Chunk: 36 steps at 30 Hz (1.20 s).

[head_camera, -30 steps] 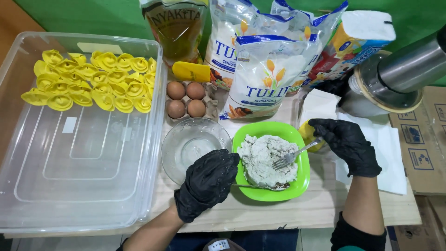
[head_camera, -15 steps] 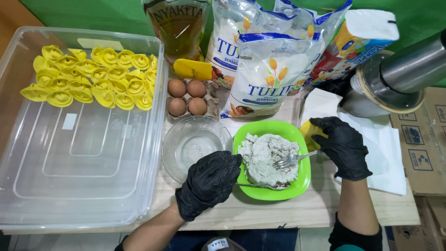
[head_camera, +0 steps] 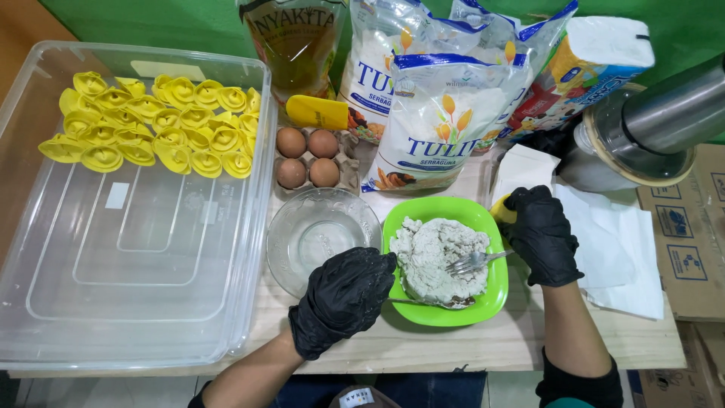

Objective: Shaping and filling small pastries with a white filling and placing them in a container.

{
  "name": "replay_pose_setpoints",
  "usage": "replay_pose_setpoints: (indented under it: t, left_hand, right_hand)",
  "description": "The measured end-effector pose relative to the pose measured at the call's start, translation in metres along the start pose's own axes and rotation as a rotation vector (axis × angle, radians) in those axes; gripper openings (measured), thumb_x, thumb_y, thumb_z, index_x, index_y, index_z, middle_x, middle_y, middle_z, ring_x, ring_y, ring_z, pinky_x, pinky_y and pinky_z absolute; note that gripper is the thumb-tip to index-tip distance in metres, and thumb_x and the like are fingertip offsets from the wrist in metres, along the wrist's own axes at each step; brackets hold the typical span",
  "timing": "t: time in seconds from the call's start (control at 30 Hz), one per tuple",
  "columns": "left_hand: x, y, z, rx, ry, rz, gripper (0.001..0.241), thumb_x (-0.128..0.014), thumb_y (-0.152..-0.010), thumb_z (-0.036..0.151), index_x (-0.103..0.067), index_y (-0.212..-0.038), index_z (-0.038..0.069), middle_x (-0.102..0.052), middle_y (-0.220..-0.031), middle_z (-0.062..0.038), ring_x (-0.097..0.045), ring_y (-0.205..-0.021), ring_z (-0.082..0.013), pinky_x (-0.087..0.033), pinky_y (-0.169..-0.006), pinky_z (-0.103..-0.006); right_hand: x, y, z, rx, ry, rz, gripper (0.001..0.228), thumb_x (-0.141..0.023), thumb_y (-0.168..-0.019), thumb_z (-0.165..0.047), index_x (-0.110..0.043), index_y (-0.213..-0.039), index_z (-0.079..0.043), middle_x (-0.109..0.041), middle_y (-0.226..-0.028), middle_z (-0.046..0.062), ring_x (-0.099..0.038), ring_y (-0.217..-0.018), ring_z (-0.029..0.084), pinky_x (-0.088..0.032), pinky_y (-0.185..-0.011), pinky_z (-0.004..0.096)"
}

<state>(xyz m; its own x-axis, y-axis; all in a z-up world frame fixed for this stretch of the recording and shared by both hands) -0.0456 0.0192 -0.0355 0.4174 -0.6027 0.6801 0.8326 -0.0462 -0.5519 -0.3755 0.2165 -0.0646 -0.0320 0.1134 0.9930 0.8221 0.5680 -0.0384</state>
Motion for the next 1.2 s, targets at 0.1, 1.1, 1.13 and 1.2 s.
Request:
replay_pose_setpoints:
  t: [0.1,1.1,1.13,1.2]
  left_hand:
    - [0.012,-0.006,0.004,0.048,0.145,-0.004,0.055,-0.062,-0.1,0.031,-0.05,-0.146,0.005,-0.046,-0.155,-0.017,-0.04,-0.145,-0.0311,-0.02,-0.126,-0.0398]
    - [0.046,-0.027,-0.029,0.708,1.296,0.672,0.048,-0.078,-0.084,-0.003,-0.065,-0.13,-0.003,-0.072,-0.119,-0.022,-0.07,-0.103,-0.0202,-0.06,-0.096,-0.0385]
    - [0.044,-0.025,-0.031,0.713,1.292,0.679,0.048,-0.078,-0.084,-0.003,-0.065,-0.13,-0.003,-0.072,-0.119,-0.022,-0.07,-0.103,-0.0202,-0.06,-0.096,-0.0385]
    - [0.04,-0.023,-0.034,0.703,1.233,0.677,0.049,-0.079,-0.083,-0.002,-0.064,-0.13,-0.002,-0.07,-0.121,-0.025,-0.07,-0.108,-0.0281,-0.059,-0.097,-0.0429]
  right_hand:
    - [-0.003,0.0,0.001,-0.016,0.0,-0.014,0.06,-0.084,-0.08,-0.032,-0.064,-0.136,-0.028,-0.064,-0.12,0.008,-0.068,-0.114,0.034,-0.06,-0.09,0.048]
    - [0.079,0.071,-0.236,0.078,-1.482,-0.115,0.03,-0.081,-0.075,0.013,-0.073,-0.104,0.011,-0.077,-0.1,0.028,-0.075,-0.095,0.033,-0.067,-0.071,0.041]
    - [0.076,0.071,-0.237,0.08,-1.483,-0.124,0.03,-0.081,-0.075,0.013,-0.073,-0.104,0.011,-0.077,-0.1,0.028,-0.075,-0.095,0.033,-0.067,-0.071,0.041]
    - [0.077,0.074,-0.243,0.2,-1.387,-0.129,0.032,-0.085,-0.072,0.009,-0.078,-0.103,0.003,-0.08,-0.101,0.022,-0.073,-0.102,0.029,-0.064,-0.079,0.04]
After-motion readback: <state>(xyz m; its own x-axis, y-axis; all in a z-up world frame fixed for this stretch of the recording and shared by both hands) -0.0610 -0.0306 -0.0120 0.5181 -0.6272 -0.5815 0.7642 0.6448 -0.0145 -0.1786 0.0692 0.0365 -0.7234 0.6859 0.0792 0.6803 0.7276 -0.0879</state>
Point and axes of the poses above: each hand's wrist, its own y-axis away from the middle knuckle, its own x-axis out of the back of the hand, z = x × y, the point moved 8 cm from there along -y, towards the middle knuckle
